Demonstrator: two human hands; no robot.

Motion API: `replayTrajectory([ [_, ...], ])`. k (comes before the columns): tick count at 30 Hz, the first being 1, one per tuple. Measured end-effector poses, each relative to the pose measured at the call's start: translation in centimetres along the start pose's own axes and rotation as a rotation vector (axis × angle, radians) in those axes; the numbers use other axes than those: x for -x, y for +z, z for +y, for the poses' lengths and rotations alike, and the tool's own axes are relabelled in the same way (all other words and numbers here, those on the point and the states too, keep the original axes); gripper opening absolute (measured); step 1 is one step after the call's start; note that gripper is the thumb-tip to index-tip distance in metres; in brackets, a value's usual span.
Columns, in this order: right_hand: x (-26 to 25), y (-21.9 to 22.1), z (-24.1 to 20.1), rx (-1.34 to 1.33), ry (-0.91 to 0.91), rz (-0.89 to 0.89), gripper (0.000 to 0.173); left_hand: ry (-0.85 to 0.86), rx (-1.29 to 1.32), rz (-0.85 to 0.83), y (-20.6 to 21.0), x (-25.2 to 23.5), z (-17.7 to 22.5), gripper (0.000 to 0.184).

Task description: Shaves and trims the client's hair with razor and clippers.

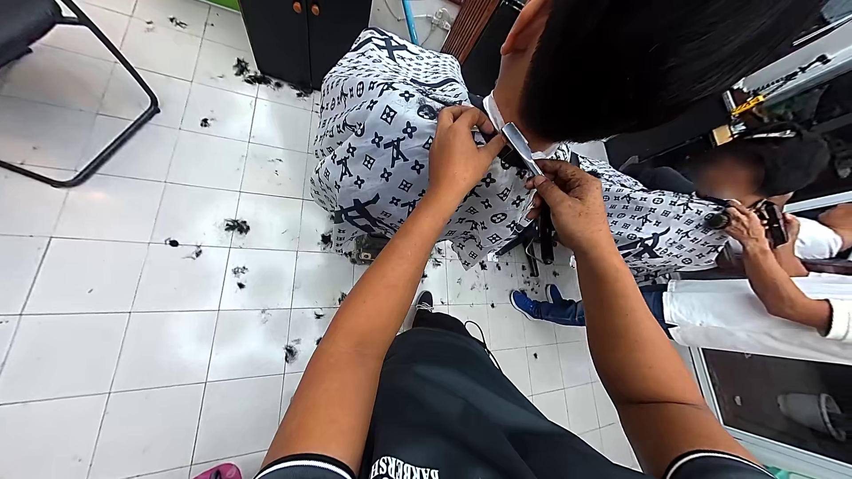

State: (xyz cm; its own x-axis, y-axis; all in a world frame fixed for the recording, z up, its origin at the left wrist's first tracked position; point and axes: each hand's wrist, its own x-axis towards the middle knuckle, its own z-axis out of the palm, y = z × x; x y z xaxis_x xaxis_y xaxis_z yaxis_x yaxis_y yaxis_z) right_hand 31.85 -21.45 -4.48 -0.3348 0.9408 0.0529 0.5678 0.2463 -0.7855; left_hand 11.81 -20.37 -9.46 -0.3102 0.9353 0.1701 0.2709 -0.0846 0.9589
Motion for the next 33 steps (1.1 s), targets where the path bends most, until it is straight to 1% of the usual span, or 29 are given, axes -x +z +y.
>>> replayTrajectory([
  [4, -0.3, -0.7, -0.2, 0.000, -0.055, 0.030, 0.027, 0.003, 0.002, 0.010, 0.0, 0.0, 0.0, 0.033],
  [7, -0.5, -1.1, -0.2, 0.031, -0.054, 0.017, 0.027, -0.005, 0.002, 0.005, 0.0, -0.1, 0.0, 0.033],
  [11, -0.3, -1.3, -0.3, 0.086, -0.098, -0.018, 0.029, 0.022, 0.019, 0.012, 0.1, 0.1, -0.2, 0.034],
  [13, 0.5, -1.3, -0.6, 0.117, -0.126, -0.061, 0.030, 0.096, 0.039, 0.053, 0.2, 0.4, -0.4, 0.035],
  [14, 1.0, -1.2, -0.6, 0.106, -0.146, -0.085, 0.030, 0.156, 0.045, 0.073, 0.2, 0.5, -0.5, 0.039],
  [16, 2.1, -0.7, -0.6, 0.028, -0.173, -0.134, 0.029, 0.283, 0.038, 0.063, 0.3, 0.8, -1.0, 0.052],
  [17, 2.7, -0.1, -0.8, -0.029, -0.180, -0.158, 0.028, 0.351, 0.017, 0.056, 0.3, 0.8, -1.3, 0.054],
  [18, 3.3, 0.7, -1.0, -0.095, -0.187, -0.184, 0.026, 0.418, -0.005, 0.052, 0.1, 0.9, -1.8, 0.050],
  [20, 4.3, 2.7, -1.7, -0.252, -0.193, -0.256, 0.022, 0.496, -0.061, 0.040, -0.9, 1.3, -2.7, 0.032],
  [22, 4.7, 5.0, -2.5, -0.426, -0.198, -0.388, 0.020, 0.512, -0.097, 0.060, -2.7, 1.9, -3.9, 0.021],
  [24, 4.5, 8.0, -3.4, -0.597, -0.195, -0.561, 0.018, 0.466, -0.102, 0.063, -5.2, 2.7, -5.3, 0.021],
  [26, 3.6, 11.6, -4.1, -0.717, -0.162, -0.687, 0.019, 0.389, -0.113, 0.040, -8.2, 3.0, -7.1, 0.024],
  [29, 0.9, 16.8, -5.3, -0.833, -0.115, -0.791, 0.038, 0.287, -0.101, 0.031, -13.3, 1.9, -10.6, 0.025],
  [30, -0.4, 18.4, -5.9, -0.864, -0.113, -0.812, 0.041, 0.256, -0.104, 0.035, -15.1, 1.3, -12.1, 0.026],
  [32, -3.3, 21.4, -7.6, -0.937, -0.126, -0.833, 0.040, 0.181, -0.157, 0.010, -19.5, 0.4, -15.1, 0.029],
  [33, -4.9, 22.8, -8.6, -0.979, -0.141, -0.826, 0.038, 0.125, -0.174, -0.042, -22.0, 0.0, -16.3, 0.032],
])
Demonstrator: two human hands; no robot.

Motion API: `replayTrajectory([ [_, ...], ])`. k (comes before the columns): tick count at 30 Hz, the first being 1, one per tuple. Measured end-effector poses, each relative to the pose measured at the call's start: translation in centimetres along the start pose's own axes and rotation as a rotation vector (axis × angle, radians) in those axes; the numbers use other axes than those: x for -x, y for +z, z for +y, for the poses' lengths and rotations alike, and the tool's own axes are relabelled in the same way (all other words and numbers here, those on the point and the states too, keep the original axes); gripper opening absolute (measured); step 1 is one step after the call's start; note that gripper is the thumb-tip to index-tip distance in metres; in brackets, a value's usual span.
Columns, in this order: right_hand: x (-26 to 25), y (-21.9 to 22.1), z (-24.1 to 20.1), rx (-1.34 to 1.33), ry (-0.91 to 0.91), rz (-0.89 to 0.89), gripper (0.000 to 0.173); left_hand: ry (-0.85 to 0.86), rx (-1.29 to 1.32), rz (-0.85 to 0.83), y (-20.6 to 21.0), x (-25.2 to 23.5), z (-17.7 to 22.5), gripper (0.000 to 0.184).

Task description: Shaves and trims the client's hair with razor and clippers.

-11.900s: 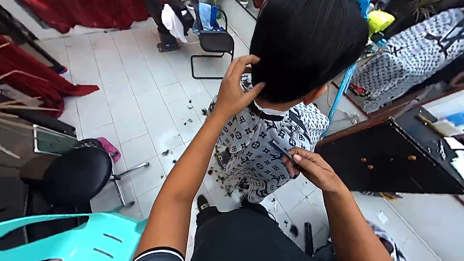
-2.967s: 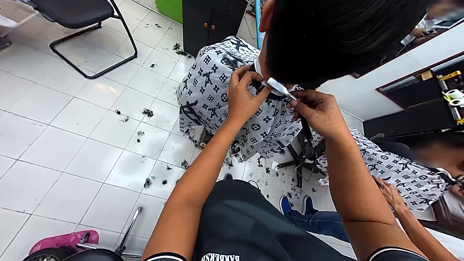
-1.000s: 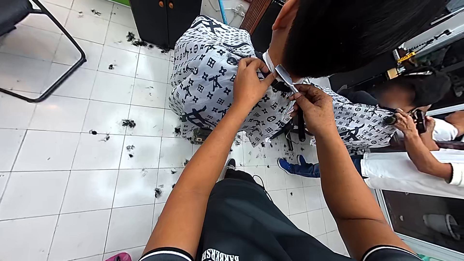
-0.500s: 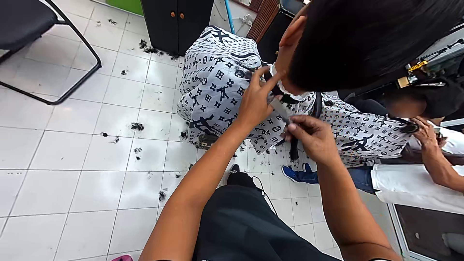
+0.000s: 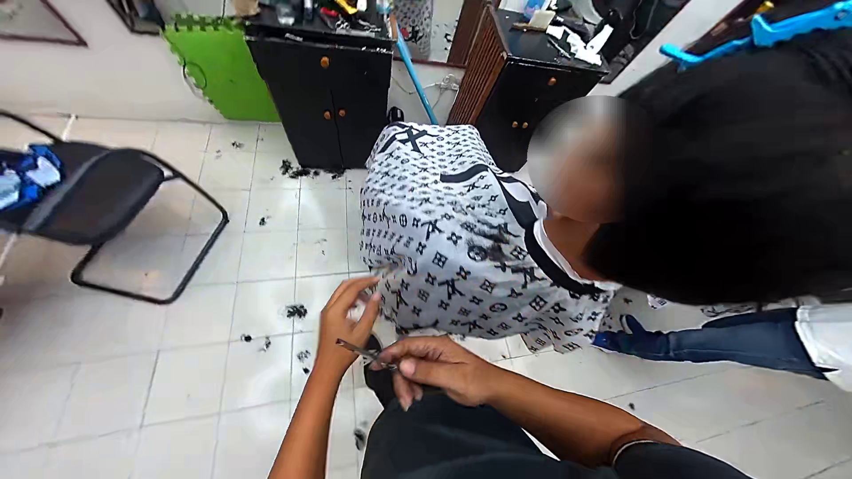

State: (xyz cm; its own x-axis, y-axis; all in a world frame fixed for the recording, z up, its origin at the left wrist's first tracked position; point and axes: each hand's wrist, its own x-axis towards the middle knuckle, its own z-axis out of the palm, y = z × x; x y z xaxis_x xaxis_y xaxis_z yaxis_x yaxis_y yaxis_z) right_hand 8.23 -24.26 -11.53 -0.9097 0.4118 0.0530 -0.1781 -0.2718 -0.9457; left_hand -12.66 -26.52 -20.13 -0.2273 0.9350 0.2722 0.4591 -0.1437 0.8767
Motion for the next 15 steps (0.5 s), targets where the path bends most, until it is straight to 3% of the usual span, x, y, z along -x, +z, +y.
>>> replayTrajectory([
  [4, -9.2, -0.7, -0.1, -0.069, -0.142, 0.047, 0.030, -0.251, 0.224, -0.320, -6.7, 0.3, -2.6, 0.056],
  [7, -15.6, -1.3, 0.2, -0.031, -0.219, 0.195, 0.026, -0.329, 0.499, -0.486, -8.3, -0.9, -2.3, 0.059],
  [12, -23.1, -4.5, 0.8, 0.119, -0.233, 0.504, 0.025, -0.315, 0.756, -0.713, -11.2, -8.9, -7.6, 0.038],
  [15, -26.8, -7.7, 1.9, 0.229, -0.060, 0.613, 0.027, -0.354, 0.936, -0.702, -15.5, -13.9, -12.7, 0.040],
])
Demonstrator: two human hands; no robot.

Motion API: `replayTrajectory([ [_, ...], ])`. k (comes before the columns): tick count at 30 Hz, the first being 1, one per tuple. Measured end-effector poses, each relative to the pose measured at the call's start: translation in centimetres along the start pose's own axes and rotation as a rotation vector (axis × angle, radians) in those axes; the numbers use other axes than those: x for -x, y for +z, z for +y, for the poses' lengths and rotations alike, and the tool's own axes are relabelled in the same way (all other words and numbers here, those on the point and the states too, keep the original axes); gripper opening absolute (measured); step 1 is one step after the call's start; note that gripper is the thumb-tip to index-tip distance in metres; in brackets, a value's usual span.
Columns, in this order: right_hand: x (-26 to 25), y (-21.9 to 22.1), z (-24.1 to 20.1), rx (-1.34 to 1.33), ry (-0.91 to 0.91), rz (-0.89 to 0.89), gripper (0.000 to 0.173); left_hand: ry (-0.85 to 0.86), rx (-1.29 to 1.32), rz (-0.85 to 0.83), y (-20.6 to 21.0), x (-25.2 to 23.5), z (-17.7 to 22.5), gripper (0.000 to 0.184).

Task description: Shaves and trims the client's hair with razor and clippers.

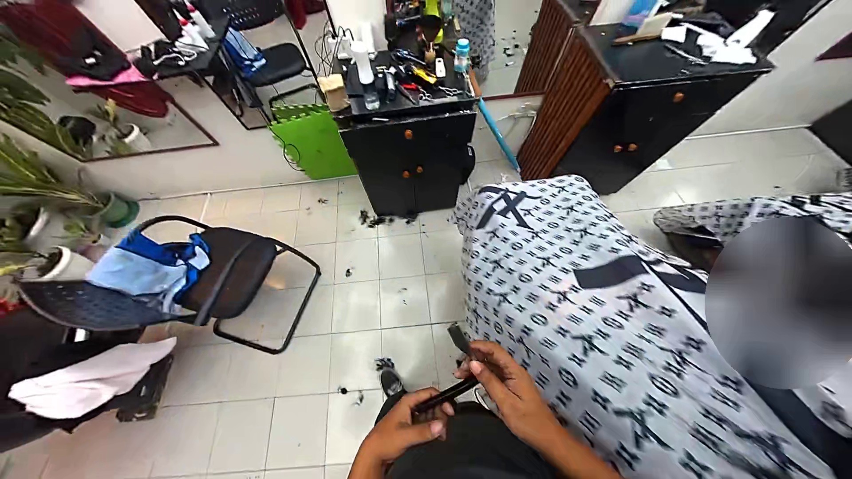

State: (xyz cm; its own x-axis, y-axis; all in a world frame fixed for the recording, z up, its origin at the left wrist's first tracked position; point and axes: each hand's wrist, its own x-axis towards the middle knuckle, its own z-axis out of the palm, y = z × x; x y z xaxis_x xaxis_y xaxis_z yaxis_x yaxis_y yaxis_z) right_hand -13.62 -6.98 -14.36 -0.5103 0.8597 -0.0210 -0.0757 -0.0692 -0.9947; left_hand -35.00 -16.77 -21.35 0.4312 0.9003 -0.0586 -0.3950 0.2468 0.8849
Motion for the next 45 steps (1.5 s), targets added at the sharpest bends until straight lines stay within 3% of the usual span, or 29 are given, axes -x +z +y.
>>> replayTrajectory([
  [4, -8.0, 1.5, 2.8, -0.012, 0.483, -0.143, 0.032, 0.014, 0.087, -0.001, -11.1, -2.1, 4.4, 0.043],
  [8, -19.5, 3.9, 7.5, -0.129, 0.672, -0.056, 0.034, -0.170, -0.210, 0.204, -22.0, -5.8, 9.8, 0.026],
  [12, -34.6, 2.6, 5.9, -0.042, 0.544, 0.141, 0.039, -0.255, -0.361, 0.320, -30.9, -11.4, 16.1, 0.021],
  [16, -49.1, -1.2, 2.5, 0.246, 0.351, 0.278, 0.042, -0.256, -0.481, 0.308, -37.8, -18.5, 21.7, 0.025],
  [19, -59.8, -5.7, 2.6, 0.533, 0.238, 0.340, 0.040, -0.246, -0.527, 0.290, -41.6, -24.6, 24.3, 0.026],
  [23, -73.9, -11.0, 4.6, 0.863, 0.222, 0.330, 0.044, -0.280, -0.546, 0.300, -45.6, -33.7, 25.4, 0.028],
  [28, -86.1, -14.1, 9.4, 0.962, 0.200, 0.224, 0.044, -0.338, -0.504, 0.342, -48.4, -45.6, 25.8, 0.029],
  [32, -89.6, -15.8, 10.2, 0.939, 0.139, 0.162, 0.041, -0.395, -0.550, 0.274, -50.3, -54.7, 26.8, 0.046],
  [37, -93.4, -18.6, 8.8, 0.970, 0.051, 0.246, 0.035, -0.380, -0.673, 0.253, -53.5, -64.1, 27.0, 0.057],
  [40, -98.2, -20.2, 7.5, 1.055, 0.130, 0.249, 0.050, -0.406, -0.711, 0.238, -54.0, -67.4, 28.1, 0.057],
  [42, -100.7, -20.6, 7.4, 1.122, 0.211, 0.165, 0.065, -0.416, -0.781, 0.194, -53.1, -68.5, 30.8, 0.055],
  [45, -103.1, -20.8, 7.8, 1.193, 0.278, 0.058, 0.069, -0.300, -0.993, 0.115, -51.4, -69.5, 39.0, 0.049],
])
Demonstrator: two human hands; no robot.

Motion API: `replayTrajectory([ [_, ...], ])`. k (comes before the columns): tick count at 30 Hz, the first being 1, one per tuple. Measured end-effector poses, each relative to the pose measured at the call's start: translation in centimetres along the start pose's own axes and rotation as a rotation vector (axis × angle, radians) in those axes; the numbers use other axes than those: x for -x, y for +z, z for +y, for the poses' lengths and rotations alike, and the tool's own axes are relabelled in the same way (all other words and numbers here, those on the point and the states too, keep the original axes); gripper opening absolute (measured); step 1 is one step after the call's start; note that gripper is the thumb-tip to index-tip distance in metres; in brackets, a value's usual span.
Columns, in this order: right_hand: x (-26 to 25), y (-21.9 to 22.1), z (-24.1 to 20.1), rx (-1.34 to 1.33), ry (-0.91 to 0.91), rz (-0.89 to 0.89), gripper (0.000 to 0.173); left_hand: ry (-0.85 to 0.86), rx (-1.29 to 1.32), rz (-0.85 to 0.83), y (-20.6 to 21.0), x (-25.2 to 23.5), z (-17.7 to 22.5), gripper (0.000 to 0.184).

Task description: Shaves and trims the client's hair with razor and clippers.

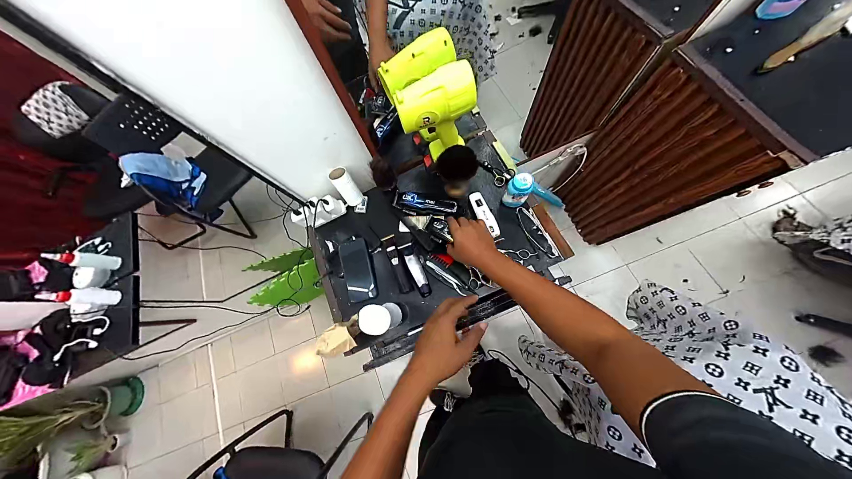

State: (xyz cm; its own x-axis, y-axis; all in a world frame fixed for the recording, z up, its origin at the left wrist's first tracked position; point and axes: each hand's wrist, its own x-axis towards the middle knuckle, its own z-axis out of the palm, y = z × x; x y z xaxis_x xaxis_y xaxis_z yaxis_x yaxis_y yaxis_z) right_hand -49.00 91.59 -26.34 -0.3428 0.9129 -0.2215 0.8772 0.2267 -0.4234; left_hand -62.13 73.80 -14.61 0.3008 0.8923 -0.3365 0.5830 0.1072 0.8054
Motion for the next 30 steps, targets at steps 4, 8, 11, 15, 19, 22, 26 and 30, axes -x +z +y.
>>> replayTrajectory([
  [4, -0.1, -1.4, -0.3, -0.044, 0.018, -0.030, 0.067, 0.121, -0.431, 0.083, -9.9, -2.7, 4.2, 0.038],
  [8, 3.7, -4.4, -0.5, -0.317, 0.103, 0.033, 0.069, 0.129, -0.769, 0.002, -14.5, -12.2, -0.1, 0.033],
  [11, 9.2, -5.5, 1.6, -0.641, 0.129, 0.058, 0.064, 0.143, -1.003, -0.171, -13.5, -17.4, -3.8, 0.037],
  [15, 21.0, -6.1, 4.4, -1.113, 0.234, 0.065, 0.058, 0.089, -1.143, -0.426, -11.7, -21.0, -6.0, 0.044],
  [19, 31.1, -3.8, 6.1, -1.460, 0.364, 0.058, 0.065, 0.081, -1.294, -0.503, -11.3, -22.2, -5.4, 0.043],
  [22, 36.0, -1.8, 6.2, -1.487, 0.393, 0.097, 0.065, 0.078, -1.373, -0.537, -11.4, -21.7, -4.8, 0.036],
  [26, 39.8, 1.0, 4.5, -1.495, 0.375, 0.236, 0.070, 0.153, -1.393, -0.492, -12.4, -21.0, -4.7, 0.031],
  [30, 43.0, 2.6, -0.1, -1.553, 0.353, 0.406, 0.080, 0.145, -1.431, -0.496, -13.3, -18.9, 0.4, 0.035],
])
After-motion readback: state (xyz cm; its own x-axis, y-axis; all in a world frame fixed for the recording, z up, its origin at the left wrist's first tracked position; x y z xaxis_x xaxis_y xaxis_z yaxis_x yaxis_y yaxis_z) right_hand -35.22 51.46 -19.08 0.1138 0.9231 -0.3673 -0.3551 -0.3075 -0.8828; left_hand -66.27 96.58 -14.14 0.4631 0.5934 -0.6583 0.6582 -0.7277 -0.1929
